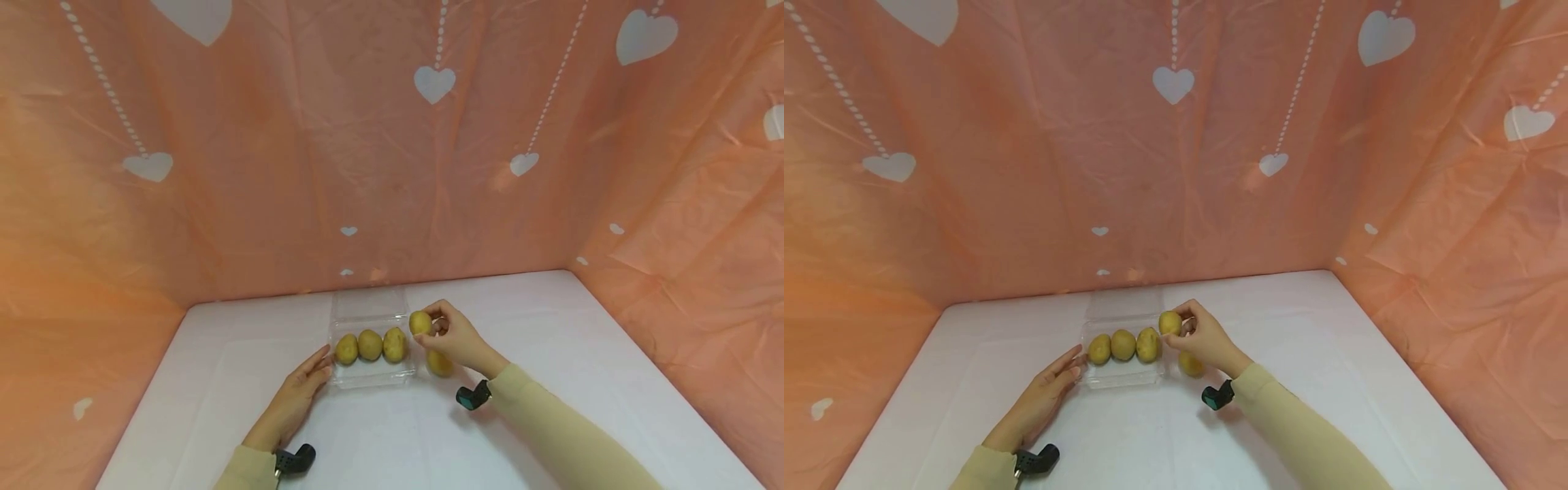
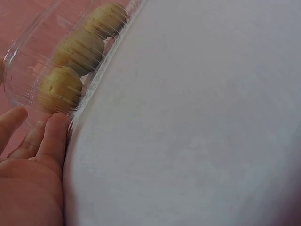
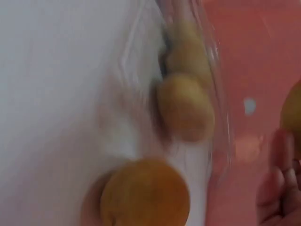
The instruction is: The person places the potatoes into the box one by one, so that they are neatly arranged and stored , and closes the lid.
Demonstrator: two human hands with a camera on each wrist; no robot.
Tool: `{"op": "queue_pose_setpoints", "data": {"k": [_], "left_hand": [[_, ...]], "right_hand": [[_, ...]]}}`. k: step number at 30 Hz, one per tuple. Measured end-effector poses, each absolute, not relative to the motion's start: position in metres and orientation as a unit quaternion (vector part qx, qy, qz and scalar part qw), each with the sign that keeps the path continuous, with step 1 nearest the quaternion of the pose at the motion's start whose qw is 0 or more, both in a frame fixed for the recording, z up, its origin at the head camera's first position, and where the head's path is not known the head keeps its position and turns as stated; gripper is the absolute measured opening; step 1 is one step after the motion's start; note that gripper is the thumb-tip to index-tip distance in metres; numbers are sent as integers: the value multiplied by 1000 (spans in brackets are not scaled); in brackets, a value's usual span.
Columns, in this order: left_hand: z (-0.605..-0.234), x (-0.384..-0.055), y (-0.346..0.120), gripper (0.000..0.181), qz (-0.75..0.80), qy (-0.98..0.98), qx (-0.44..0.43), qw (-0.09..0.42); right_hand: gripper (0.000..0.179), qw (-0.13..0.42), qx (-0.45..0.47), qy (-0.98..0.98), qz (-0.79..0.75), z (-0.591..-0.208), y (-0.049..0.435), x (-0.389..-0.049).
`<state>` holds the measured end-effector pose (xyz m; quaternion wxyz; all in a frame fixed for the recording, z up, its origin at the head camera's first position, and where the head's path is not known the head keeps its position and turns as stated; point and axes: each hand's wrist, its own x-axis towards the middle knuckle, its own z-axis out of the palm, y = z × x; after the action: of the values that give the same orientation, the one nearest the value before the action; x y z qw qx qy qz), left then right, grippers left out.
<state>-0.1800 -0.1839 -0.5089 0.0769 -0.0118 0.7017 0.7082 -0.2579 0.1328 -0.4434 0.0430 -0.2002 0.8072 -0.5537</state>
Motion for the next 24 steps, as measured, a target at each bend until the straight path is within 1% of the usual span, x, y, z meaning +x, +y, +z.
{"op": "queue_pose_setpoints", "data": {"k": [5, 11, 16, 20, 24], "left_hand": [[-508, -179, -183, 56, 709, 701, -7, 78], [-507, -180, -184, 55, 709, 701, -10, 77], [-506, -179, -183, 56, 708, 702, -13, 78], [-508, -179, -183, 56, 709, 700, -18, 78], [-507, -178, -182, 56, 709, 701, -17, 75]], "right_hand": [[52, 90, -240, 792, -553, -440, 108, -252], [52, 114, -279, 814, -497, -442, 86, -251], [50, 100, -345, 849, -387, -439, 70, -251], [48, 71, -405, 868, -279, -436, 59, -251], [44, 73, -437, 869, -222, -432, 51, -249]]}}
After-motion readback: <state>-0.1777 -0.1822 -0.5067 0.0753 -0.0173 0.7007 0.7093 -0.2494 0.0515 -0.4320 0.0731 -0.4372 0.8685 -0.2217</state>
